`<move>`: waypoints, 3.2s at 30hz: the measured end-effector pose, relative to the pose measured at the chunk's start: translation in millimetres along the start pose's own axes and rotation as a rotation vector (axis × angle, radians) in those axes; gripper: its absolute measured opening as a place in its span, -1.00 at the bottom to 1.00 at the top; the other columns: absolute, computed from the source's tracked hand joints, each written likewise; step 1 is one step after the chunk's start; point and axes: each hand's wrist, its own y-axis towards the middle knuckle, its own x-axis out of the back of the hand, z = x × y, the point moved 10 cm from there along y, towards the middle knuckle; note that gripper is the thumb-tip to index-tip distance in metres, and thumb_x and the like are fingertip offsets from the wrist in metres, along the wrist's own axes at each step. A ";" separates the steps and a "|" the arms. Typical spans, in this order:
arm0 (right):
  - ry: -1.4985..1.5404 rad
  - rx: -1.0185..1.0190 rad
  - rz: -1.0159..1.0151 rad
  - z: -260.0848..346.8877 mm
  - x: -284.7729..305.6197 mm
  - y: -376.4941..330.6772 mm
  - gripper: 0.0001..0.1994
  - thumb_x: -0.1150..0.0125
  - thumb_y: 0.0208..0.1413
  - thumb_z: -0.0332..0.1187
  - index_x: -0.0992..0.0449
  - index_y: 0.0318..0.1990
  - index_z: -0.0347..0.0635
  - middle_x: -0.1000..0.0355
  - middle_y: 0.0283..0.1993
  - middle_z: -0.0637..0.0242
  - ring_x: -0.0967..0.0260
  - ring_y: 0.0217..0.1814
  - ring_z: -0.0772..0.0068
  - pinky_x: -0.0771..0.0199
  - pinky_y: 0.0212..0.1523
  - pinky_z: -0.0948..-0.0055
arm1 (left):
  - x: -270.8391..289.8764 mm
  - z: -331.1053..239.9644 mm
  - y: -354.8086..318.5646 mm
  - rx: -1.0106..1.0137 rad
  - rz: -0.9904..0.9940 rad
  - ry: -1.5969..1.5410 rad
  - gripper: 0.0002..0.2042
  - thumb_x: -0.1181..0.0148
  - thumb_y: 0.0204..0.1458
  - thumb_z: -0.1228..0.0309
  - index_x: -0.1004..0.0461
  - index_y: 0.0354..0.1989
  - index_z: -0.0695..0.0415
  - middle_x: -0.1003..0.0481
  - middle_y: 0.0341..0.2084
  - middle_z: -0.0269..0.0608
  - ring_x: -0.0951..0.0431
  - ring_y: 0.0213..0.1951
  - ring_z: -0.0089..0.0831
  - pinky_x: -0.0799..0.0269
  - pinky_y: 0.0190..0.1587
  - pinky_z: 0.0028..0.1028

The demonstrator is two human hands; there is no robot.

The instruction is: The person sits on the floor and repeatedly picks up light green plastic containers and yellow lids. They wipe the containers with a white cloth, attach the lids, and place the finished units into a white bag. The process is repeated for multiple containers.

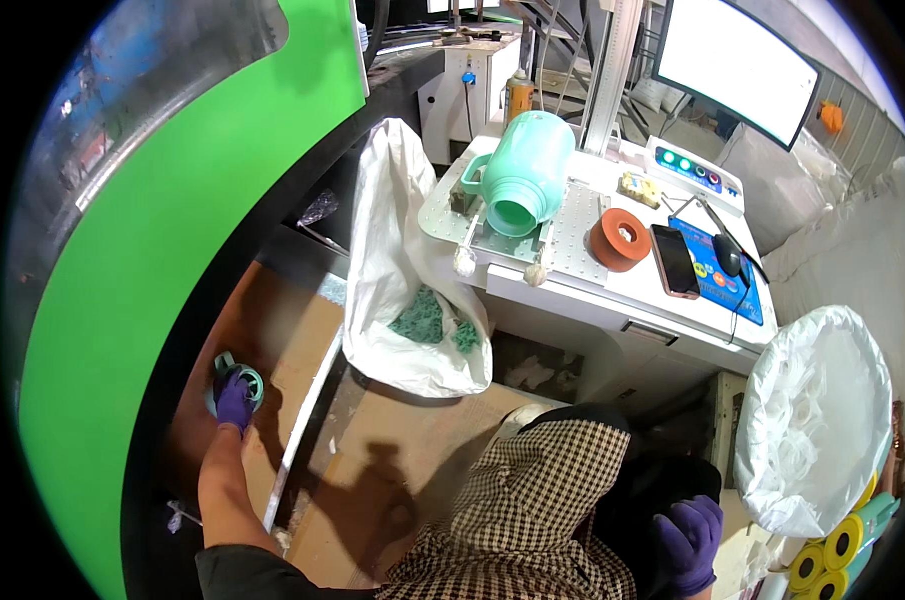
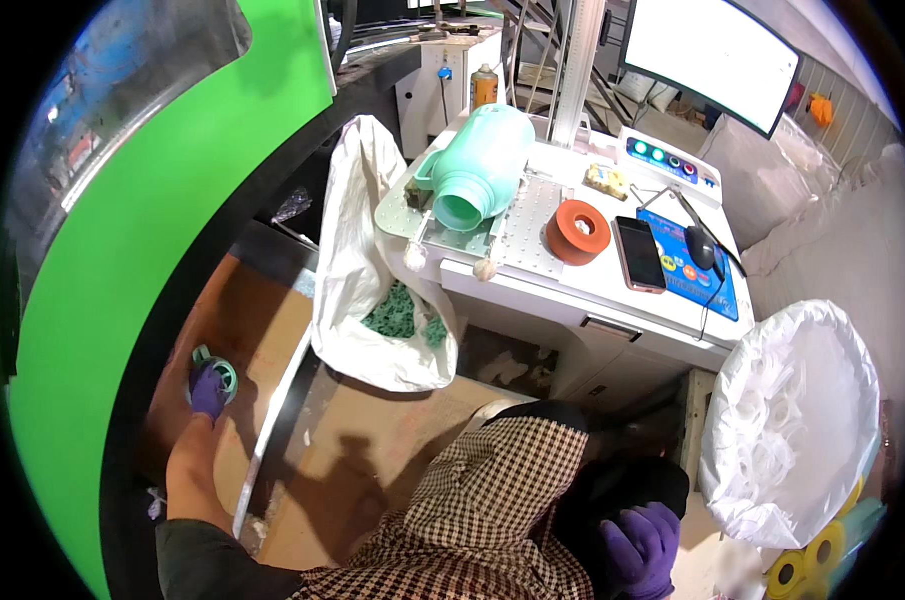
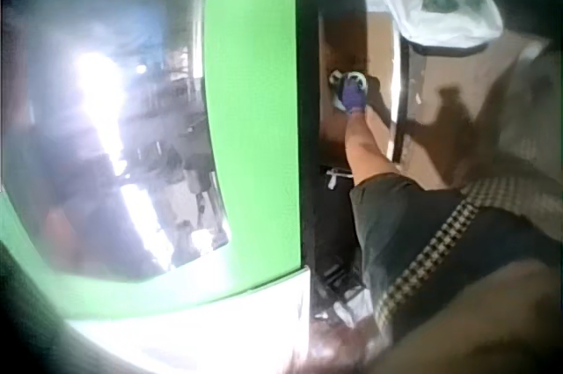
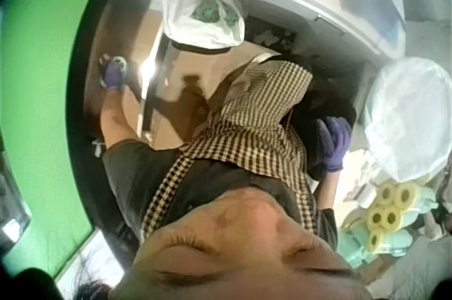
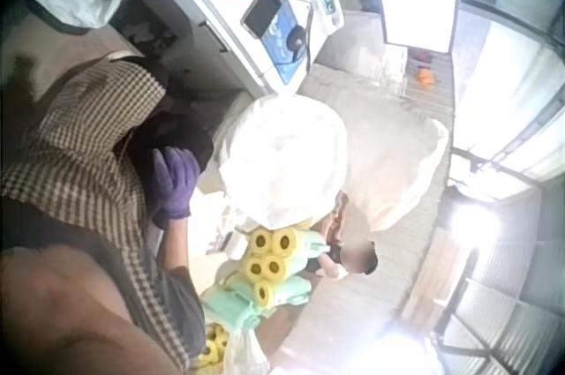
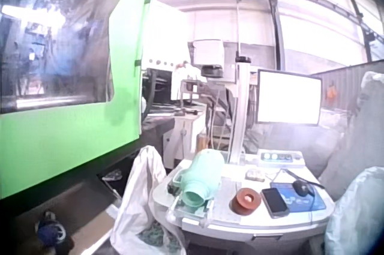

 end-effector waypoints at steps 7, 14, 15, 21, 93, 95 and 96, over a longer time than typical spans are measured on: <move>0.284 -0.004 -0.106 22.5 -24.1 27.4 -0.61 -0.34 -0.23 -0.40 -0.66 -0.12 0.05 -0.48 -0.07 0.28 -0.45 -0.09 0.12 -0.50 0.00 0.09 | 231.8 -167.0 -89.3 -0.395 -0.568 -0.032 -0.71 -0.44 -0.19 0.31 -0.52 -0.27 0.05 -0.46 0.16 -0.08 -0.35 0.26 -0.02 -0.03 0.37 0.11; 0.446 0.016 -0.082 58.7 -36.8 48.0 -0.48 -0.36 -0.22 -0.41 -0.62 0.05 0.12 -0.50 0.05 0.38 -0.47 -0.12 0.30 -0.49 -0.03 0.25 | 283.4 -435.3 -162.7 -0.832 -0.386 -0.685 -0.57 -0.59 -0.40 0.31 -0.36 -0.45 -0.02 -0.56 -0.07 -0.15 -0.53 -0.01 -0.03 -0.18 0.21 0.01; 0.427 0.041 -0.095 66.4 -34.1 51.4 -0.52 -0.39 -0.13 -0.38 -0.61 0.06 0.09 -0.50 0.07 0.36 -0.49 -0.15 0.37 -0.52 -0.14 0.34 | 282.3 -459.6 -175.3 -0.812 -0.360 -0.779 -0.55 -0.60 -0.43 0.30 -0.37 -0.43 -0.01 -0.57 -0.09 -0.13 -0.54 -0.03 -0.02 -0.17 0.24 0.04; 0.498 -0.092 -0.103 62.2 -51.3 39.2 -0.46 -0.45 -0.01 -0.23 -0.50 0.18 -0.01 -0.47 0.12 0.18 -0.54 -0.18 0.24 -0.60 -0.25 0.34 | 263.4 -545.7 -205.9 -0.921 -0.212 -0.878 -0.55 -0.56 -0.37 0.22 -0.53 -0.25 0.05 -0.57 -0.12 -0.07 -0.56 0.01 -0.06 -0.20 0.30 0.07; -0.876 -0.388 0.391 -322.9 112.5 -41.8 -0.97 -0.21 -0.01 -0.42 -0.56 -0.41 -0.06 -0.41 -0.13 0.27 -0.42 -0.11 0.15 -0.48 -0.13 0.13 | 219.5 -499.5 -189.1 -0.647 -0.117 -0.866 0.00 -0.64 -0.43 0.32 -0.22 0.29 0.33 -0.45 0.08 -0.01 -0.45 0.15 -0.04 -0.24 0.33 -0.14; -0.873 -0.424 0.416 -333.8 113.5 -48.9 -0.96 -0.20 0.00 -0.41 -0.57 -0.40 -0.04 -0.41 -0.17 0.27 -0.43 -0.13 0.16 -0.48 -0.14 0.14 | 228.4 -504.7 -192.1 -0.663 -0.164 -0.813 -0.12 -0.61 -0.35 0.25 -0.30 0.21 0.27 -0.44 0.04 0.02 -0.44 0.11 0.04 -0.29 0.27 -0.10; -0.881 -0.442 0.424 -340.3 117.5 -52.7 -0.96 -0.19 0.01 -0.41 -0.56 -0.39 -0.06 -0.42 -0.18 0.25 -0.44 -0.14 0.14 -0.48 -0.15 0.14 | 233.1 -509.0 -193.1 -0.671 -0.190 -0.791 -0.18 -0.60 -0.31 0.21 -0.34 0.17 0.24 -0.44 0.03 0.03 -0.43 0.09 0.08 -0.31 0.24 -0.08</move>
